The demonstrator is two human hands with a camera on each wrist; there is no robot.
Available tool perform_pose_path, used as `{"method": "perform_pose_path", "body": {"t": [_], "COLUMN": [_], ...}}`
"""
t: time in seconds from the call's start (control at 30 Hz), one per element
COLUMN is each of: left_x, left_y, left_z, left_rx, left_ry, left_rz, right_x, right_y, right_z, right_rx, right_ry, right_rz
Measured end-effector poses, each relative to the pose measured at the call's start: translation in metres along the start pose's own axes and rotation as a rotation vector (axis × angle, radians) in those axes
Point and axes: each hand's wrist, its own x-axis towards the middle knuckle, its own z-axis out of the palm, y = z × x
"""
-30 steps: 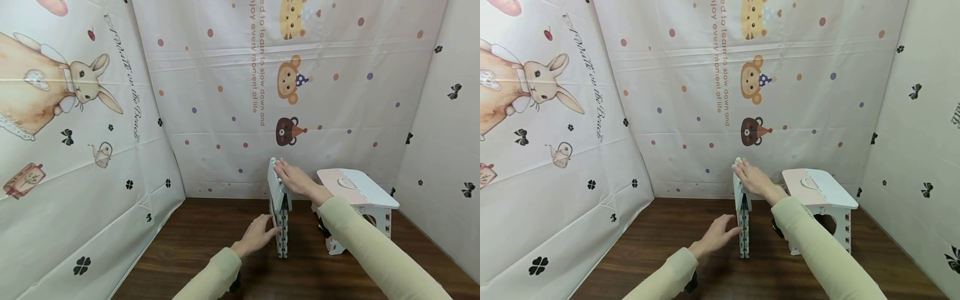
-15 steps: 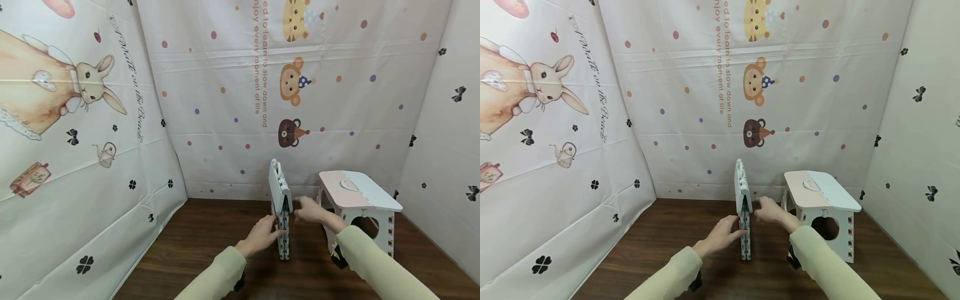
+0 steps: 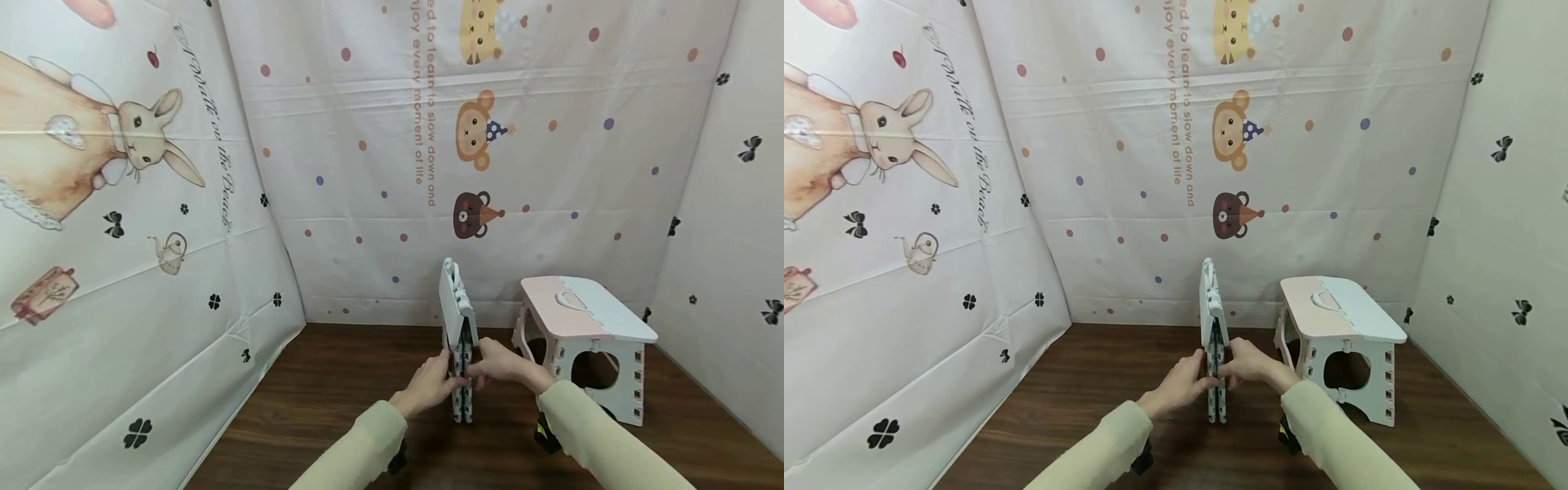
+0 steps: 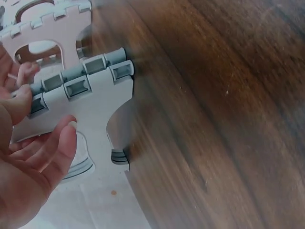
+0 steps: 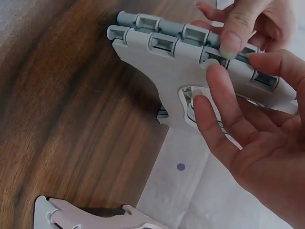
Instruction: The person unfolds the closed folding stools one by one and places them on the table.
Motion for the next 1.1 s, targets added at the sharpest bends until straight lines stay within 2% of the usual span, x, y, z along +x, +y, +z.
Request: {"method": "perform_pose_path", "body": {"t": [0.2, 0.57, 0.7, 0.93, 1.1], "left_x": [-0.004, -0.009, -0.011, -0.014, -0.013], "left_y": [-0.008, -0.023, -0.027, -0.03, -0.029], "left_z": [-0.016, -0.033, -0.037, -0.04, -0.041], "left_rx": [0.077, 0.193, 0.214, 0.255, 0.259], "left_ry": [-0.011, -0.024, -0.023, -0.031, -0.045], "left_rz": [-0.018, -0.064, -0.075, -0.07, -0.092], "right_x": [0.002, 0.002, -0.001, -0.008, -0.013], "right_y": [0.001, 0.009, 0.012, 0.024, 0.03], "right_z": [-0.001, 0.0, -0.005, -0.019, -0.024], "right_rx": [-0.106, -0.159, -0.153, -0.135, -0.119], "right_ry": [0.06, 0.14, 0.133, 0.086, 0.084], "right_rz": [0.015, 0.051, 0.045, -0.013, -0.001]}}
